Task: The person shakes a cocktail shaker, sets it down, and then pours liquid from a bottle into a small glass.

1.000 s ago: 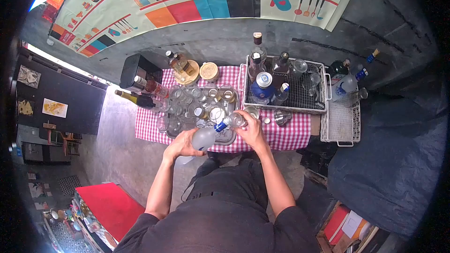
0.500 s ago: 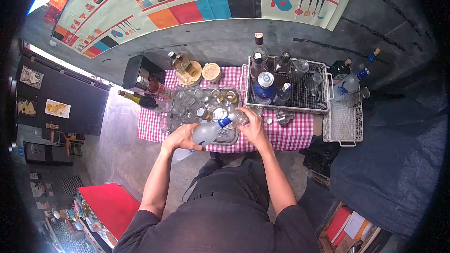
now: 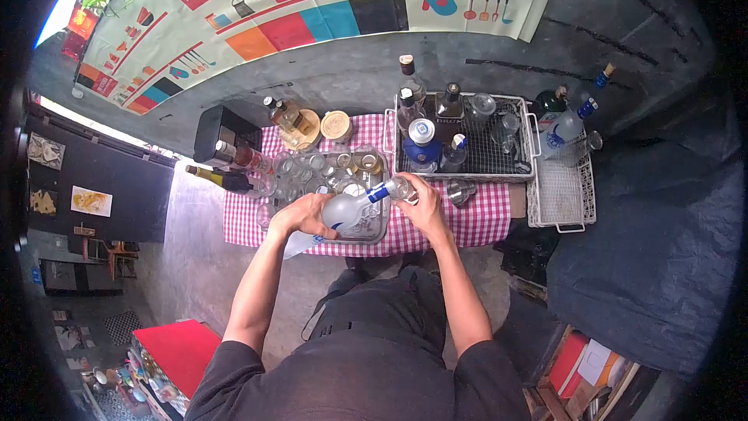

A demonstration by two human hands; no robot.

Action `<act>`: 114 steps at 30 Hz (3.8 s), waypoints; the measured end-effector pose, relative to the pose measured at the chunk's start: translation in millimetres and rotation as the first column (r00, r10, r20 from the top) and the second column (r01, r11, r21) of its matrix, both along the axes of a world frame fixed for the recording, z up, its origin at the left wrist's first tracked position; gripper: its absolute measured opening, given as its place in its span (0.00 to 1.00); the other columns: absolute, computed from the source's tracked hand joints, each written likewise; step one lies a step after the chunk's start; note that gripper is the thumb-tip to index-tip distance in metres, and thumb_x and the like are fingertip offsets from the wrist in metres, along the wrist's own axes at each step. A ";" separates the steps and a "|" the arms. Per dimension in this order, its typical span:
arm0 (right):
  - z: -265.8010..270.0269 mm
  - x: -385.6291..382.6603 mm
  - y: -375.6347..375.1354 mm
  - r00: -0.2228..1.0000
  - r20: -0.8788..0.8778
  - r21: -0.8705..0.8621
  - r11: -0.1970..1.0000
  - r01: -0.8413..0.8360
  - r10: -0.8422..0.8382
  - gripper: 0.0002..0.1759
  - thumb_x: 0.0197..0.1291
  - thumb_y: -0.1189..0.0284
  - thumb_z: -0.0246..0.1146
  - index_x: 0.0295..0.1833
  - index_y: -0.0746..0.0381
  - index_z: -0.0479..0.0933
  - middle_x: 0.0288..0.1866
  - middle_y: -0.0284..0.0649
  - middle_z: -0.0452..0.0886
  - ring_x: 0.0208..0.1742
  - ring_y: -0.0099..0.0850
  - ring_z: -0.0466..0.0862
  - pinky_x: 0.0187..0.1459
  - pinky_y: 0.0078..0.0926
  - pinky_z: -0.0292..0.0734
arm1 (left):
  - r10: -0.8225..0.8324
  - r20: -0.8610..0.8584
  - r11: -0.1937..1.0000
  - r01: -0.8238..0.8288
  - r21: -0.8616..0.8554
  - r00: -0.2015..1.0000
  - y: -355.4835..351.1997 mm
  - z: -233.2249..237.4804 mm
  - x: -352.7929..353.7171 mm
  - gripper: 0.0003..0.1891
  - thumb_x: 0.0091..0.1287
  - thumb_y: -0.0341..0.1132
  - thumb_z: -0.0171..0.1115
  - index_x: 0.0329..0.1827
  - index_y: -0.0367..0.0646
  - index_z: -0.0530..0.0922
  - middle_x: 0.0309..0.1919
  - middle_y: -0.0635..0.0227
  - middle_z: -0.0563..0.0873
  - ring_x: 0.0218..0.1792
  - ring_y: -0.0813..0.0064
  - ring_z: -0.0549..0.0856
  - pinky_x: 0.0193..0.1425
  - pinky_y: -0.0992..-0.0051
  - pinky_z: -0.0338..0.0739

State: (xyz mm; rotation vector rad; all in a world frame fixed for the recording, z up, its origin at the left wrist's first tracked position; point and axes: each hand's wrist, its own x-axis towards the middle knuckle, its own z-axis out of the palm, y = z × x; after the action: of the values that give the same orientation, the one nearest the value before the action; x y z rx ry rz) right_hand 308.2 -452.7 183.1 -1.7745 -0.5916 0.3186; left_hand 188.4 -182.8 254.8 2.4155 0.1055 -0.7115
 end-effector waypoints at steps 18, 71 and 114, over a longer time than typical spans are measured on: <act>-34.6 2.1 3.5 0.999 -0.048 0.010 1.000 -0.014 0.014 0.33 0.46 0.78 0.79 0.62 0.63 0.80 0.57 0.47 0.87 0.60 0.43 0.86 0.60 0.37 0.80 | -0.030 -0.102 0.998 0.034 0.046 0.994 2.9 16.9 13.1 0.44 0.39 0.48 0.81 0.62 0.35 0.79 0.41 0.47 0.90 0.46 0.51 0.90 0.53 0.61 0.83; -32.5 -1.9 -1.6 0.998 -0.068 0.040 0.999 0.006 -0.003 0.32 0.48 0.77 0.79 0.62 0.63 0.80 0.56 0.46 0.88 0.58 0.41 0.88 0.58 0.36 0.82 | -0.018 -0.121 0.999 0.023 0.044 0.993 2.5 20.3 13.4 0.39 0.39 0.47 0.81 0.56 0.35 0.82 0.40 0.50 0.90 0.44 0.54 0.90 0.51 0.62 0.83; -39.4 -4.2 -1.4 0.993 -0.118 0.131 0.991 0.020 -0.004 0.31 0.53 0.77 0.78 0.63 0.64 0.78 0.52 0.43 0.89 0.53 0.32 0.89 0.51 0.30 0.85 | 0.291 0.185 0.884 -0.190 -0.427 0.939 -30.7 -50.9 -27.6 0.39 0.41 0.37 0.83 0.60 0.39 0.78 0.49 0.63 0.87 0.52 0.67 0.86 0.62 0.66 0.79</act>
State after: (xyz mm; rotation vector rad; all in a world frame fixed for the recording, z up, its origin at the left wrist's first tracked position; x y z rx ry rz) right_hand 304.0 -454.1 143.7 -1.6196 -0.5068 0.3644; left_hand 160.8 -213.5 203.8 2.0222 0.1431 -0.2798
